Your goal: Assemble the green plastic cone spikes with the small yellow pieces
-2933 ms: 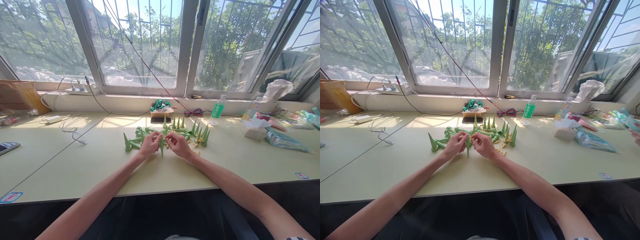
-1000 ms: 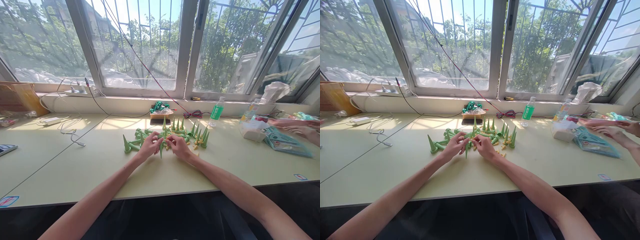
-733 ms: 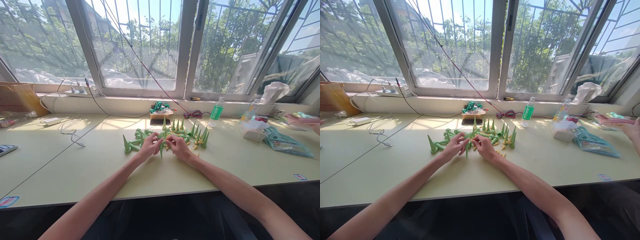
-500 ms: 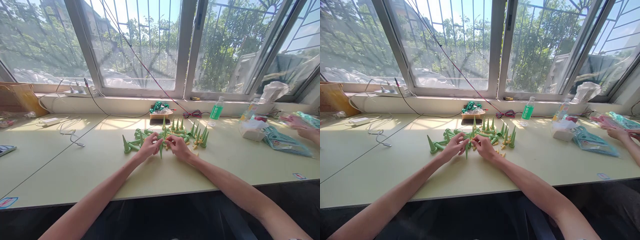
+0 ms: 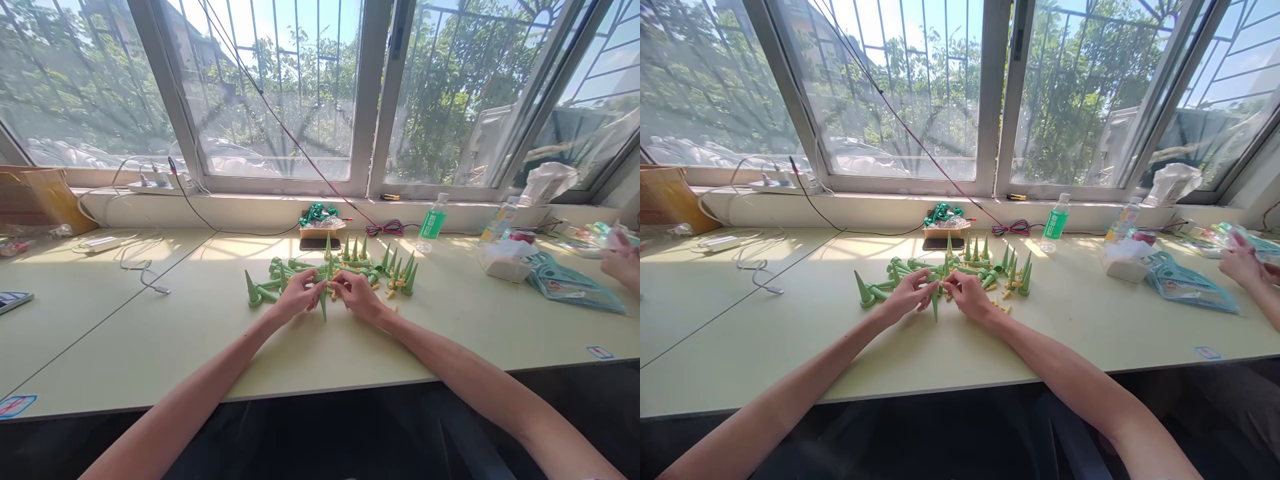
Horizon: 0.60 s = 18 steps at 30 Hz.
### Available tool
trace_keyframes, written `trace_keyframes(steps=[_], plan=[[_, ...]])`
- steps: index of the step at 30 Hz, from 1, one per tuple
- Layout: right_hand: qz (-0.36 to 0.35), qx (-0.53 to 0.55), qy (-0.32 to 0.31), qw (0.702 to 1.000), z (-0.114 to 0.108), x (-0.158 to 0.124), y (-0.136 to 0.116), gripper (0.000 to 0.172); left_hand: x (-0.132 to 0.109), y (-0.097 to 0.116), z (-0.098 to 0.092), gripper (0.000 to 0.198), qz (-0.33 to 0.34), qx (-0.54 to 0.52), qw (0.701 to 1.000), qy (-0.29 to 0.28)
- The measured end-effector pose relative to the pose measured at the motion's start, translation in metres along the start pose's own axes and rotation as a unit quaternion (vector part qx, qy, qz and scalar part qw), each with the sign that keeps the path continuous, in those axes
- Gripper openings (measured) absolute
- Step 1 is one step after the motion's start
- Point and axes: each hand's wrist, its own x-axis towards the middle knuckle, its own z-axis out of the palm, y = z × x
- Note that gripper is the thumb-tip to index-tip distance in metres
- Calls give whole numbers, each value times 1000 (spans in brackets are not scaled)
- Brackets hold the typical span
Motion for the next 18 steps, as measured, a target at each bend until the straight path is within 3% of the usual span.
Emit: trace_keyframes(steps=[18], plan=[[2, -6, -13, 1000, -1, 0, 0, 22, 1, -6, -1, 39, -9, 34, 999, -13]])
